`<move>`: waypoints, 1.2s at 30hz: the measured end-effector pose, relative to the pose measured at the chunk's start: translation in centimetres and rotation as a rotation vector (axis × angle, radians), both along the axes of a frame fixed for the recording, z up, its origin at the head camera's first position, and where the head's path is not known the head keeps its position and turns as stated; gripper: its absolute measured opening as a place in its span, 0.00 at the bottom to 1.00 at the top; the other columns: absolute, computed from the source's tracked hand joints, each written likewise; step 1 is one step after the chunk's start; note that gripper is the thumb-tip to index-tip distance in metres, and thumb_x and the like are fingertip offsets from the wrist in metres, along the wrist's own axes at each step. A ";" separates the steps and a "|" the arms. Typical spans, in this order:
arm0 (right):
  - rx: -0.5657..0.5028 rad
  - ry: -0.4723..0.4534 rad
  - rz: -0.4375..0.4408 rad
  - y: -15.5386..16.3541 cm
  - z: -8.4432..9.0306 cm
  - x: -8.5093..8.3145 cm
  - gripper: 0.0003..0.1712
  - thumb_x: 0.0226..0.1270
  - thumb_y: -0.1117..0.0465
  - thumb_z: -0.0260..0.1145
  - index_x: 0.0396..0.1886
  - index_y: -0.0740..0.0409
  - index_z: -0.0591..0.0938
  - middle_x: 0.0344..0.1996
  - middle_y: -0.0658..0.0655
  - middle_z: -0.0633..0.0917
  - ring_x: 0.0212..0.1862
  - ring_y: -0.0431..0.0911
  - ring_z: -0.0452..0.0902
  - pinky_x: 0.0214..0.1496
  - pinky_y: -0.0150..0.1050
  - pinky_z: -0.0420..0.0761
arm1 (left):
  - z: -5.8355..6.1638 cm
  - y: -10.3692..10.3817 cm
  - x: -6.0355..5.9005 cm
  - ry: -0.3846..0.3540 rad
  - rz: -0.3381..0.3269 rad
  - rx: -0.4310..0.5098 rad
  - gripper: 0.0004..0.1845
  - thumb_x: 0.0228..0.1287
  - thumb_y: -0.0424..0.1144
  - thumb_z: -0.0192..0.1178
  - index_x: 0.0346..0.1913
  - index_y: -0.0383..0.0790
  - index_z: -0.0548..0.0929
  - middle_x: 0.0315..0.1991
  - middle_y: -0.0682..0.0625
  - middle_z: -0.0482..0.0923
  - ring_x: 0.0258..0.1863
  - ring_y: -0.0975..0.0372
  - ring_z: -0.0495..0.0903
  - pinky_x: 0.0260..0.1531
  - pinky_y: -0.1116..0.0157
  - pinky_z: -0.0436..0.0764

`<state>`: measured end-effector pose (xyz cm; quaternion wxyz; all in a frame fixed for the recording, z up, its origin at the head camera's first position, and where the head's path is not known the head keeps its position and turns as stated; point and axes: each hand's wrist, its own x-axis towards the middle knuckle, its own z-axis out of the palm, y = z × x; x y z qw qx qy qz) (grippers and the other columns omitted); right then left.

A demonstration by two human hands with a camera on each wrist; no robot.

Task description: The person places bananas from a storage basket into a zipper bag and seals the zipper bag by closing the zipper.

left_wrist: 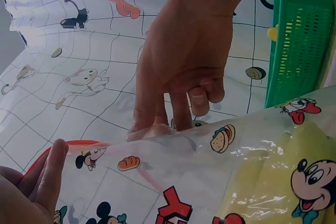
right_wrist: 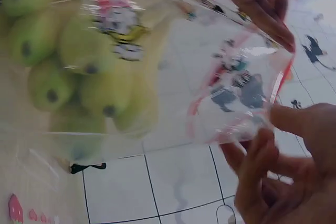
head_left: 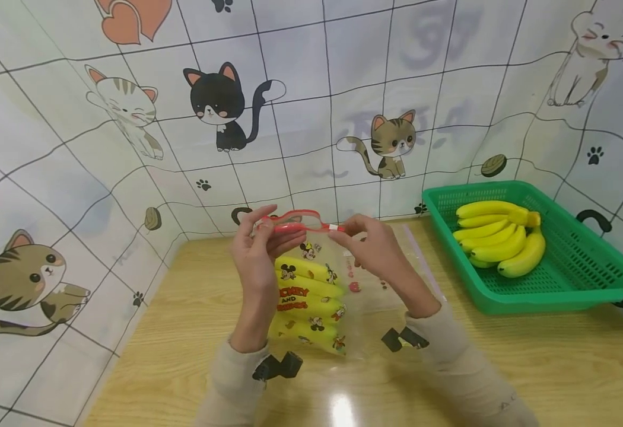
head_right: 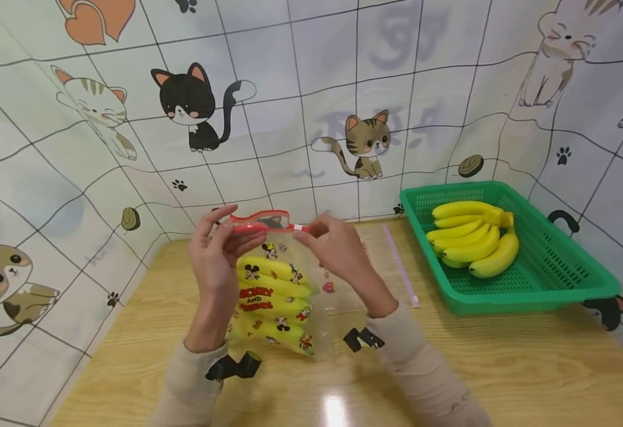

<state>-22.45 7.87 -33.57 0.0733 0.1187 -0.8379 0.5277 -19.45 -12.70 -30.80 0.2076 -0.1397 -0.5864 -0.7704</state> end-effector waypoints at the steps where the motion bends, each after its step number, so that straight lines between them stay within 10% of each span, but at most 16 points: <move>1: -0.019 -0.024 0.011 0.3 0.0 -0.1 0.18 0.73 0.44 0.68 0.42 0.55 0.85 0.37 0.61 0.86 0.17 0.50 0.78 0.23 0.42 0.81 | 0.0 0.2 0.0 -0.004 -0.015 -0.003 0.16 0.81 0.35 0.46 0.61 0.42 0.81 0.38 0.42 0.91 0.34 0.52 0.93 0.42 0.52 0.90; 11: -0.274 0.161 0.020 1.4 0.6 -0.2 0.10 0.74 0.60 0.68 0.40 0.66 0.86 0.35 0.68 0.91 0.25 0.47 0.90 0.33 0.42 0.90 | 0.3 0.5 0.6 -0.030 -0.078 -0.062 0.18 0.81 0.37 0.51 0.66 0.49 0.80 0.40 0.42 0.92 0.35 0.54 0.93 0.43 0.54 0.90; 26: -0.278 0.248 -0.022 4.7 1.5 -0.6 0.09 0.72 0.68 0.67 0.42 0.74 0.86 0.39 0.75 0.89 0.29 0.36 0.90 0.39 0.34 0.89 | 0.3 2.0 1.7 -0.031 -0.132 -0.215 0.14 0.78 0.38 0.56 0.61 0.44 0.79 0.32 0.35 0.90 0.25 0.54 0.91 0.33 0.53 0.91; 36: -0.245 0.192 -0.042 5.8 1.5 -1.0 0.10 0.73 0.65 0.68 0.42 0.72 0.86 0.38 0.70 0.90 0.28 0.37 0.88 0.39 0.34 0.89 | 2.3 2.3 2.5 0.247 -0.106 -0.560 0.09 0.76 0.33 0.57 0.49 0.35 0.86 0.25 0.40 0.87 0.21 0.56 0.87 0.25 0.60 0.88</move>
